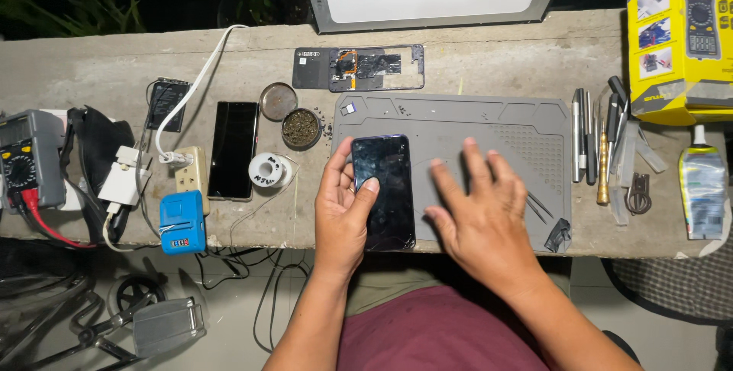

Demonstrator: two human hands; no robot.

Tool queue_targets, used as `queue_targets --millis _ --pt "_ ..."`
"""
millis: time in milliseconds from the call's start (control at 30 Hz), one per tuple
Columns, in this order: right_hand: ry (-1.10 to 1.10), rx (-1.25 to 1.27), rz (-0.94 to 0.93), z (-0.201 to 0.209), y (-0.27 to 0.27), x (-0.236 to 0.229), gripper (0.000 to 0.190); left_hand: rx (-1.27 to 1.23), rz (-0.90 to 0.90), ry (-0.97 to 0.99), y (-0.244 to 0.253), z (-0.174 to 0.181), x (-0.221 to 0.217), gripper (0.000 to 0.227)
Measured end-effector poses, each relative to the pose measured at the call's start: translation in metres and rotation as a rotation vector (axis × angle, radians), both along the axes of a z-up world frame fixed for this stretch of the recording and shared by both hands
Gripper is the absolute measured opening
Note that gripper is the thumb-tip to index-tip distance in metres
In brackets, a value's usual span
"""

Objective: The person handles a disassembled smartphone, reattaches a ribbon cable to the motherboard, and then uses a metal tool to pry along the edges of the screen. The person works at a cluttered workbench with various tools and electronic components visible.

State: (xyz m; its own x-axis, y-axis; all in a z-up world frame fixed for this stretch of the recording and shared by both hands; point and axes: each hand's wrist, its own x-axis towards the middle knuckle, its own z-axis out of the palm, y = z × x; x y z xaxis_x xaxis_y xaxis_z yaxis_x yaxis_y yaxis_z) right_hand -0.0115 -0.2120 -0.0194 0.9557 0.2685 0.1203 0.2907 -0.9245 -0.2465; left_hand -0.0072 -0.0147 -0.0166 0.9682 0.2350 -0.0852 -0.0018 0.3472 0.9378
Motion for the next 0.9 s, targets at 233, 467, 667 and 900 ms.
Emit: queue_targets --millis 233,467,667,900 --pt "0.042 -0.109 0.034 -0.005 -0.017 0.008 0.073 0.003 0.013 0.015 0.005 0.005 0.001 0.067" --pt "-0.026 -0.209 0.202 -0.020 -0.024 -0.003 0.077 -0.025 -0.003 0.040 0.001 0.005 0.001 0.067" --pt "0.058 -0.121 0.099 0.000 -0.034 0.000 0.081 -0.045 -0.043 0.060 -0.006 -0.004 0.001 0.069" --pt "0.105 -0.137 0.093 -0.009 -0.033 0.000 0.079 -0.027 -0.095 0.069 -0.017 -0.009 0.004 0.069"
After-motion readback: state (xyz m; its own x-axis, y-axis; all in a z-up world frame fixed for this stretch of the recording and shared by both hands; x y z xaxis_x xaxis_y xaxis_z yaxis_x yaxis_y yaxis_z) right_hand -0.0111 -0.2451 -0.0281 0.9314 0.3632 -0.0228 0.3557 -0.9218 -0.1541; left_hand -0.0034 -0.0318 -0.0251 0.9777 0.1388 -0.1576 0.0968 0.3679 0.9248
